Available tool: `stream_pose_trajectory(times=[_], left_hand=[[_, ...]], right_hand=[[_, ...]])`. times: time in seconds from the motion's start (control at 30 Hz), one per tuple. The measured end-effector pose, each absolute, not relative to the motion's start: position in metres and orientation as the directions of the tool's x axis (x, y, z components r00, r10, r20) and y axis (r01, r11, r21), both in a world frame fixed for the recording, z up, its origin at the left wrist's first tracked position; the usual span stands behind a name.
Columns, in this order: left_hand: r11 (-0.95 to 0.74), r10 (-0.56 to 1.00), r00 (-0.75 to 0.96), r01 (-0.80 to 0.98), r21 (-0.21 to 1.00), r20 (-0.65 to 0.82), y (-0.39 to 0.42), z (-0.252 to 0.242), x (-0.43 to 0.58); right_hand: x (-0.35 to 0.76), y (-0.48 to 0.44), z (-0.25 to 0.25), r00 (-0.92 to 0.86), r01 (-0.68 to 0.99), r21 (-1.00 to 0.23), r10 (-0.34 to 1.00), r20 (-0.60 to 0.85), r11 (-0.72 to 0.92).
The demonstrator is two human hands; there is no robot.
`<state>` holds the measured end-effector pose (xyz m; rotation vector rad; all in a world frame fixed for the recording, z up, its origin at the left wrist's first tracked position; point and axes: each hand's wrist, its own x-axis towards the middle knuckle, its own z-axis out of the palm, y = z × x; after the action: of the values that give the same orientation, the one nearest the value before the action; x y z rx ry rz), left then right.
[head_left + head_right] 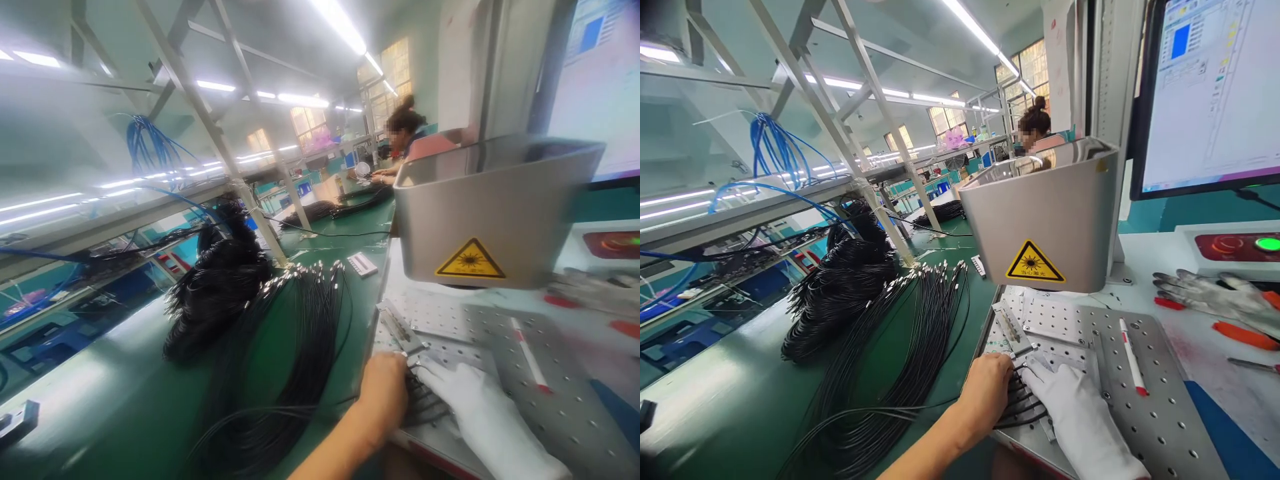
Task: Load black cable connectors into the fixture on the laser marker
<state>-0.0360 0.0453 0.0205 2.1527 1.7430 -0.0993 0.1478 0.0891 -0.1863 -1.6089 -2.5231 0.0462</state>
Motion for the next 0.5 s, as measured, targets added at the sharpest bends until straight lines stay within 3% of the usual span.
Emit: stream_pose_trajectory(times=[0.1,0.27,0.33,0.4,0.43,0.5], left_hand=[[-0.170,0.932,0.234,0.957,0.233,-0.278,0.045,0.016,-0.036],[-0.169,0.935,0.218,0.967,0.189,-0.280,0.048,0.024,-0.035],[-0.154,0.952,0.193,0.973,0.171,-0.238,0.054,0.031,-0.036],[-0.133,0.972,0.160,0.978,0.160,-0.174,0.063,0.039,-0.039],[-0.127,0.979,0.149,0.980,0.156,-0.140,0.069,0.043,-0.041],[-0.131,0.985,0.145,0.981,0.145,-0.090,0.082,0.047,-0.044]], right_hand=[[0.146,0.099,-0.189,-0.464,0.877,-0.100,0.883,0.074,0.470],[0.129,0.100,-0.163,-0.380,0.924,-0.061,0.925,-0.016,0.378],[0.132,0.084,-0.134,-0.312,0.923,-0.225,0.949,0.038,0.313],[0.144,0.057,-0.104,-0.075,0.825,-0.550,0.990,0.123,0.131],[0.152,0.042,-0.091,0.015,0.788,-0.615,0.999,0.048,0.018],[0.165,0.014,-0.073,0.108,0.786,-0.604,0.991,-0.073,-0.130]])
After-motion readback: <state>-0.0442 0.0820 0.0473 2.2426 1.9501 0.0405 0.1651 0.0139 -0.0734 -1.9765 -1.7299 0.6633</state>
